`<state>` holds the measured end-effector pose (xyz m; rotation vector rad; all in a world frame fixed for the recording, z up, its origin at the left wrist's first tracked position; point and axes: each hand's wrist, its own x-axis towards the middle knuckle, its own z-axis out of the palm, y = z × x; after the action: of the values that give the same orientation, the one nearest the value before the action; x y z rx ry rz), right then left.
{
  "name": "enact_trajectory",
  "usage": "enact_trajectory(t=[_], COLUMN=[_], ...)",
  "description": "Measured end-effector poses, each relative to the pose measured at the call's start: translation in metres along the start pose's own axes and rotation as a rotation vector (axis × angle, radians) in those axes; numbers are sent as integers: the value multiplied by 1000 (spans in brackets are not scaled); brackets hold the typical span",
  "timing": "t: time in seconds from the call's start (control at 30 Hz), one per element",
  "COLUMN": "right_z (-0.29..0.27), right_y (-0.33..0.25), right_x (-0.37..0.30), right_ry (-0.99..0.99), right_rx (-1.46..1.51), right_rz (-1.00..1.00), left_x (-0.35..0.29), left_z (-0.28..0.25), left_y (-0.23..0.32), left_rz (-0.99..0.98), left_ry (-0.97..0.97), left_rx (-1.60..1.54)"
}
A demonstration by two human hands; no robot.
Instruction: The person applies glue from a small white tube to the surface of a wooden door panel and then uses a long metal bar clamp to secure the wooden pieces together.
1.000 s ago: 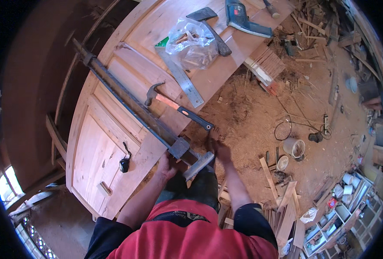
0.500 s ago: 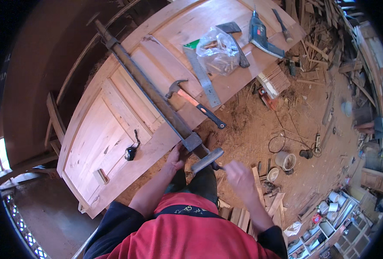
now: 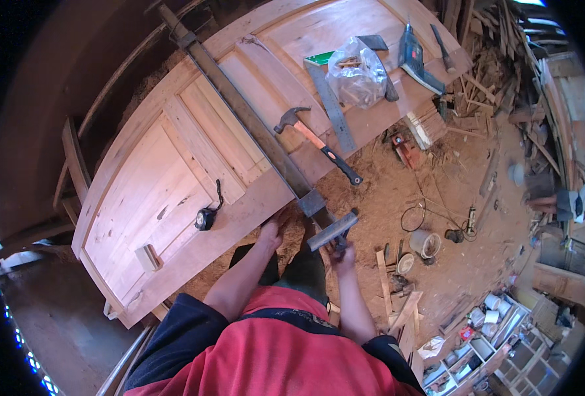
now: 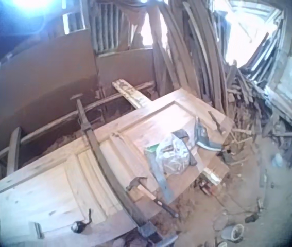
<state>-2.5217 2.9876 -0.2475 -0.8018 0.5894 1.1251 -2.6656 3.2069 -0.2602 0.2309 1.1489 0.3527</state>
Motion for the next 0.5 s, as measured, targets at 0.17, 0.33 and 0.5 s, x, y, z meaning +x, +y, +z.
enact_trajectory(t=[0.17,0.33,0.5], right_z=[30,27,8], right_y=[-83,-69,-46], right_x=[33,32,28], right_ry=[375,221,40], right_rx=[-5,-657,-1188], right_rz=[-195,18,-178], left_x=[-68,-123,-148], left_z=[-37,-70,10], left_y=[-8,30,175], left_rz=[-49,390,922], left_ry=[297,215,397], left_rx=[37,501,943])
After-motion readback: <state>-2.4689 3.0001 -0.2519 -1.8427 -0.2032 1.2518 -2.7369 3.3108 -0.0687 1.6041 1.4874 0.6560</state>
